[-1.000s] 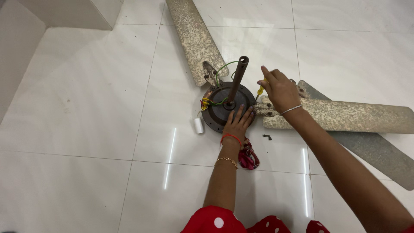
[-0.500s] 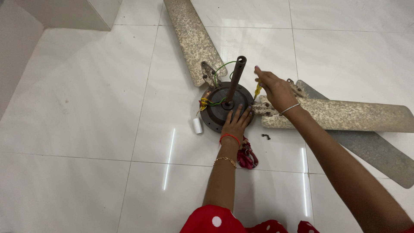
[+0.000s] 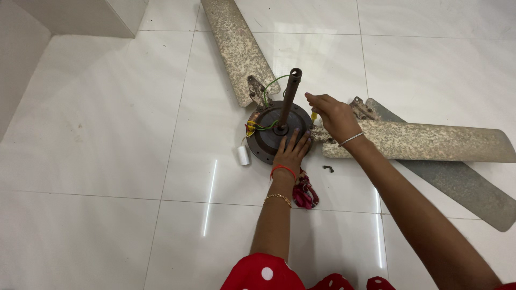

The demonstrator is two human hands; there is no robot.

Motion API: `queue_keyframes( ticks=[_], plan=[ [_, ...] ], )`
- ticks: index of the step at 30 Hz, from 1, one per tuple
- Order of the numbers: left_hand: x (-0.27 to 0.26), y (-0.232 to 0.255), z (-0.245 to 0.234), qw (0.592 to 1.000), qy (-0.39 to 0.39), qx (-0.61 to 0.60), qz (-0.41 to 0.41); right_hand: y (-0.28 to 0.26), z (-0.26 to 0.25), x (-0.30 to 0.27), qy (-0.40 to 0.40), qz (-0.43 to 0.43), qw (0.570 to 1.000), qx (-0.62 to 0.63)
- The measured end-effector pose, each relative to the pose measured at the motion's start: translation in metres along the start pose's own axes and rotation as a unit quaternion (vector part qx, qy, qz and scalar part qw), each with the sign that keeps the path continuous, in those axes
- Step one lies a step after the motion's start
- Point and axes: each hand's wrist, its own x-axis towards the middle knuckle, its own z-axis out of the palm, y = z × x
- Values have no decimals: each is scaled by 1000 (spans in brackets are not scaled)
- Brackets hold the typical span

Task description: The person is repairing a ceiling fan by using a screwdriver to tighten screws on the fan's motor housing. The fan is lying on the floor with its blades spread out. The person adjusts the fan's position and continues to work on the screws.

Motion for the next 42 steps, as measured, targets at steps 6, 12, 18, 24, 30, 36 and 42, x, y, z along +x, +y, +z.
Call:
queue_keyframes(
  ticks=[6, 12, 18, 24, 30, 36, 42],
  plan=[
    [6, 1, 13, 996, 78, 42, -12, 13, -6, 3, 18, -37, 999, 8],
    [4, 0, 6, 996, 62, 64, -8, 9, 0, 6, 29, 35, 998, -39],
    [-2, 0, -5, 1000, 20, -12, -4, -3, 3, 2, 70, 24, 997, 14],
    [1, -1, 0, 998, 43, 43, -4, -11, -6, 0, 40, 121, 992, -22],
    [2, 0, 5, 997, 60, 47, -6, -6, -3, -1, 24, 34, 996, 74],
    [1, 0, 1, 999, 34, 35, -6, -15, 6, 3, 33, 20, 994, 105],
    [3, 0, 6, 996, 81, 36, -13, -12, 13, 1, 152, 65, 986, 30]
  ],
)
